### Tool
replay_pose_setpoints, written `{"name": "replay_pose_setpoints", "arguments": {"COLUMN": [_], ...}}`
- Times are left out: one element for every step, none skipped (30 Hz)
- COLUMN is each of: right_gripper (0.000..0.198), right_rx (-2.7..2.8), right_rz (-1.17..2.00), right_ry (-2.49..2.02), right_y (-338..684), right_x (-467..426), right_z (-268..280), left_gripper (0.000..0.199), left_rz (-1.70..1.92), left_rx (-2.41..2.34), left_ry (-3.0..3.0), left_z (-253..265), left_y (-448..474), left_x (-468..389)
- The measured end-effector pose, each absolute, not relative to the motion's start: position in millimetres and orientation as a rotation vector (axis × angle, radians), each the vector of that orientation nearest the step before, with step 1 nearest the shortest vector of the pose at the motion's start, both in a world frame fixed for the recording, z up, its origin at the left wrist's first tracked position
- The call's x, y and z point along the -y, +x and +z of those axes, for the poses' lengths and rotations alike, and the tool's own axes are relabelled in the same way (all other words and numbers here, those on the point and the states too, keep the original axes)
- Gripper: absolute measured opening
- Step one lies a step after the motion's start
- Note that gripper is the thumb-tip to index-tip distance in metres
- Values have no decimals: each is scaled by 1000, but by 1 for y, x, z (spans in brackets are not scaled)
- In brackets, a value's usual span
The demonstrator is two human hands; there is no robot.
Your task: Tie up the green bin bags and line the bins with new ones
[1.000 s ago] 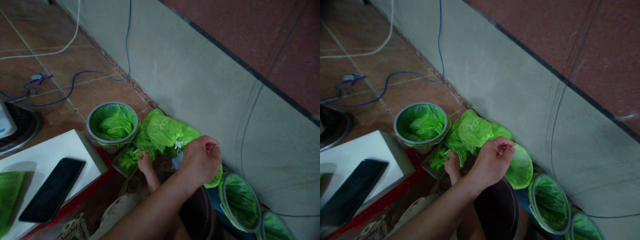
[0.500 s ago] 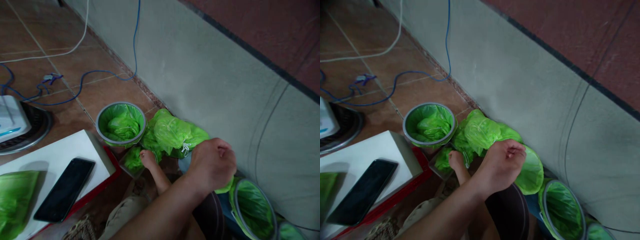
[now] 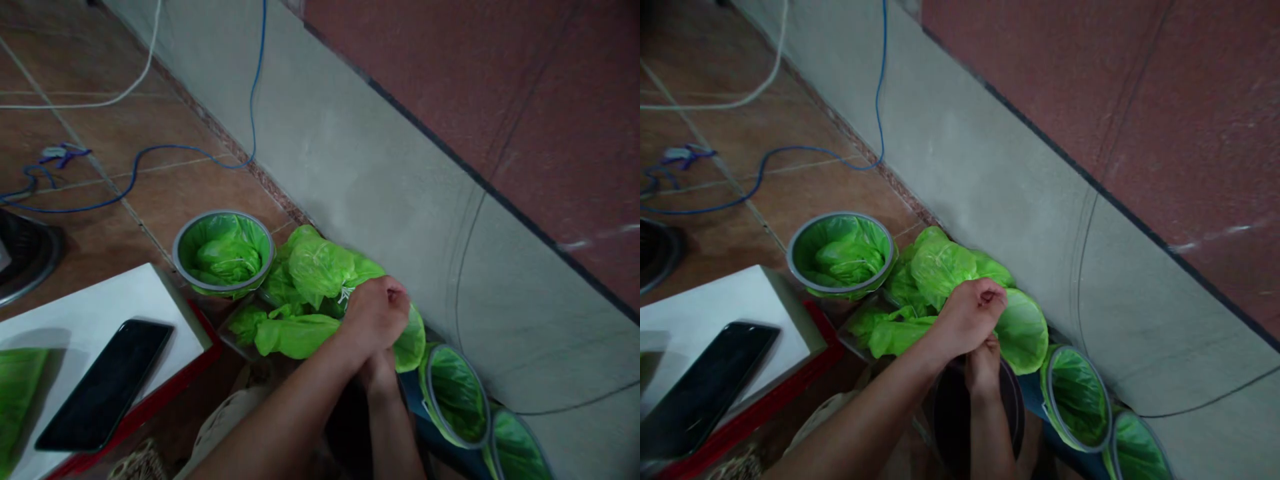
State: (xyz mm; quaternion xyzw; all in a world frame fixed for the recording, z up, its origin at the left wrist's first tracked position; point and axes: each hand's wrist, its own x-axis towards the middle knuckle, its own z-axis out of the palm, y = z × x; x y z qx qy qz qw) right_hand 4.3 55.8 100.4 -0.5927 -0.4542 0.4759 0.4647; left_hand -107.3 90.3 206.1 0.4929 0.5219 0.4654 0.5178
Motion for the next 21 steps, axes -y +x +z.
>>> {"name": "replay_pose_setpoints", "arguments": {"right_gripper": [27,26,25,23,21,19,18,18,19,20,20,20,20,20,20,21,23,24,25,26,25], "right_rx": [1078,1004,962,942,926,917,905,885,860,829,798,766,733,697,658,614,558,492,421,347,296], "right_rz": [1172,1158,1130,1095,1050,1000,950,900,852,799,744,683,619,550,480,408,334,258,184,117,73], "right_ry": [-1433,-1390,-1360,-1327,-1296,-1267,-1236,-1205,-1174,-1146,-1123,-1107,-1098,-1094,-1095,-1096,-1098,-1099,-1102,-1111,-1136], "right_y": [15,25,35,44,53,62,70,79,88,98,109,122,136,151,168,185,202,220,236,251,265], "right_x": [-50,-43,-36,-28,-20,-12,-5,2,7,11,14,18,21,25,29,34,40,46,51,57,61], "right_z": [115,131,146,160,173,185,196,205,213,221,227,233,238,241,243,242,239,233,224,214,202], "left_gripper": [25,30,38,49,61,72,81,85,84,76,62,45,33,28,27,27,27,27,26,24,23], "left_rz": [1095,1072,1045,1015,975,920,847,759,660,553,446,347,257,210,182,178,173,176,208,254,308], "left_rx": [-1248,-1229,-1191,-1137,-1070,-994,-925,-871,-839,-836,-853,-882,-924,-955,-962,-973,-969,-967,-952,-946,-938], "left_ry": [1225,1287,1370,1469,1577,1689,1791,1882,1965,2045,2123,2195,2252,2286,2295,2289,2291,2287,2257,2200,2117], "left_z": [207,209,210,211,211,211,209,206,202,197,192,186,182,178,175,174,174,174,175,176,177], "left_y": [-109,-112,-113,-114,-113,-111,-107,-100,-93,-84,-76,-68,-62,-57,-54,-54,-54,-56,-58,-59,-60], "left_x": [-90,-88,-87,-84,-82,-79,-75,-72,-68,-64,-61,-59,-58,-57,-58,-60,-63,-67,-71,-75,-78]}}
